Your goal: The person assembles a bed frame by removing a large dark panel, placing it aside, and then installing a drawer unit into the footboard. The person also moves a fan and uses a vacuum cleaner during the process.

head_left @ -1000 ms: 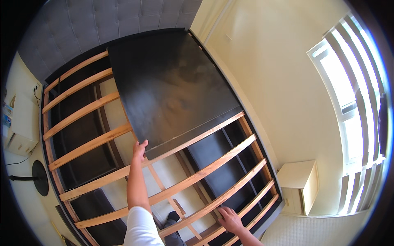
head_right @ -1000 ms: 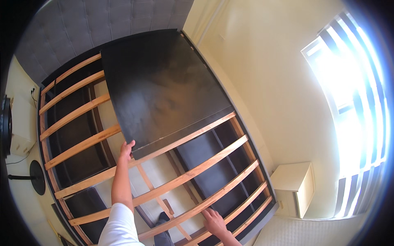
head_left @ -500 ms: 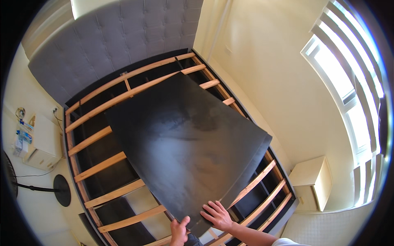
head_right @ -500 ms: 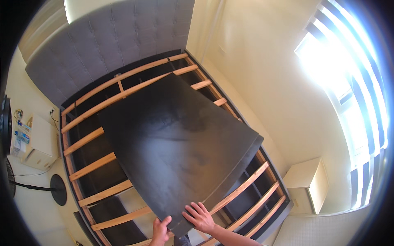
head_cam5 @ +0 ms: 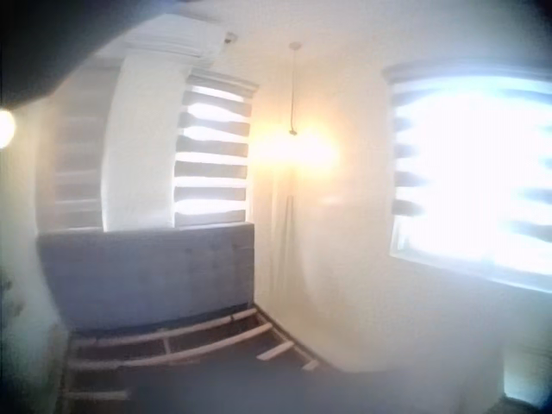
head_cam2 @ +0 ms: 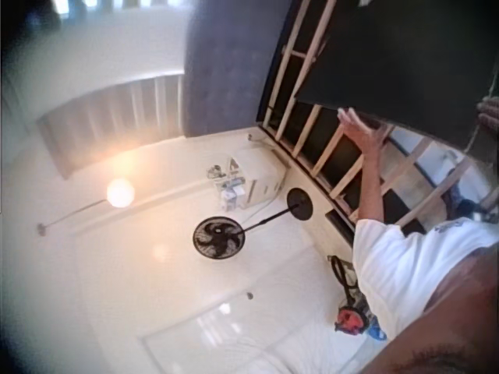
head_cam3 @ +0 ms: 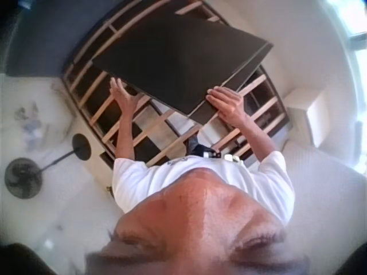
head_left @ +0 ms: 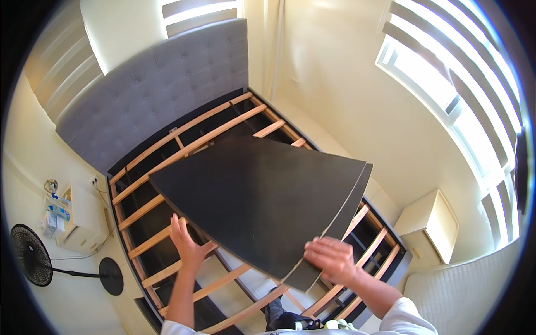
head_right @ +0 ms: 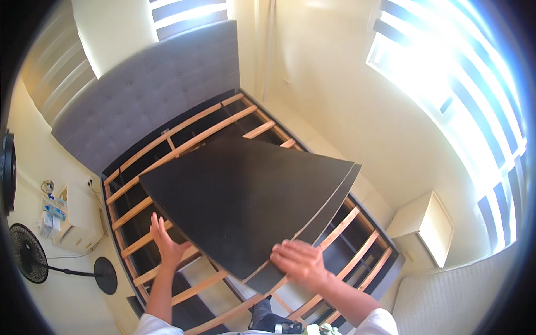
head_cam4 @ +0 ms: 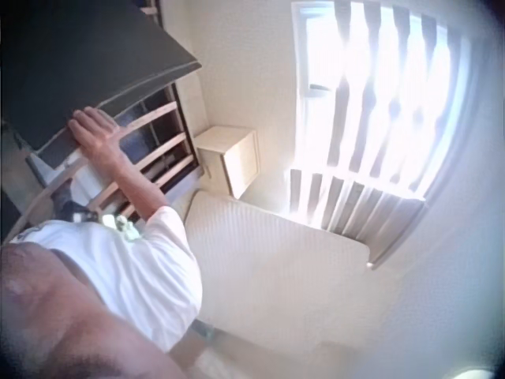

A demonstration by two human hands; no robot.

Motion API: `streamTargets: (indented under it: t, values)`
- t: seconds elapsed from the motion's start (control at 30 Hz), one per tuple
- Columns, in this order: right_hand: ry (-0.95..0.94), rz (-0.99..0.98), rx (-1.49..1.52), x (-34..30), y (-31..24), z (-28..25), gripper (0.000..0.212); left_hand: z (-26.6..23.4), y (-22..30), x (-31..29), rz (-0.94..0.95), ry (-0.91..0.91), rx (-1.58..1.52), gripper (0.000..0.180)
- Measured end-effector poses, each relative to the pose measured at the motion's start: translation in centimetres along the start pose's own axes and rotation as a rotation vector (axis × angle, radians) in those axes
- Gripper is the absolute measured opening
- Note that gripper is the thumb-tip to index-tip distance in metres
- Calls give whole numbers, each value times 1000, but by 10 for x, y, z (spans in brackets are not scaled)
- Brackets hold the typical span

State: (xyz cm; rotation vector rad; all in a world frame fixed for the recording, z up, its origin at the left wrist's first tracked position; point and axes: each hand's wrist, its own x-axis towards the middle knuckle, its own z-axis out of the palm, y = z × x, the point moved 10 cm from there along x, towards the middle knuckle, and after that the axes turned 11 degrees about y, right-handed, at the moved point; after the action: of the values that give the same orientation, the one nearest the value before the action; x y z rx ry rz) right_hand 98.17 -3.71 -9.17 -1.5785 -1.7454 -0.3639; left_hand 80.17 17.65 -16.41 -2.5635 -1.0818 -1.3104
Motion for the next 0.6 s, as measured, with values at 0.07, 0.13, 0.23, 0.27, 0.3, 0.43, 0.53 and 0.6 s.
streamTargets:
  t: [0.07, 0.13, 0.23, 0.27, 0.3, 0.43, 0.53, 0.6]
  values:
    - [-18, 14, -12, -24, -10, 0, 27, 29, 14, 13, 254, -147, 57, 52]
    - [-40, 57, -13, -31, -8, -1, 27, 54, 28, -20, 555, -401, -199, 33]
    - [-25, 28, -10, -57, -21, 8, 26, 60, 32, -70, 590, -396, -290, 31]
    - [-18, 40, -15, -58, -20, 1, 25, 61, 38, -74, 608, -394, -256, 31]
    - [-8, 50, -19, -54, -17, -9, 24, 58, 41, -72, 599, -374, -264, 31]
    - [94, 160, -8, -52, 4, -53, 20, 15, 81, -13, 585, -291, -332, 29]
    - [215, 312, -41, -73, 15, -124, 23, -27, 148, 47, 637, -141, -492, 23]
    - [392, 512, 76, -98, 16, -165, 24, -50, 193, 70, 704, -86, -556, 16]
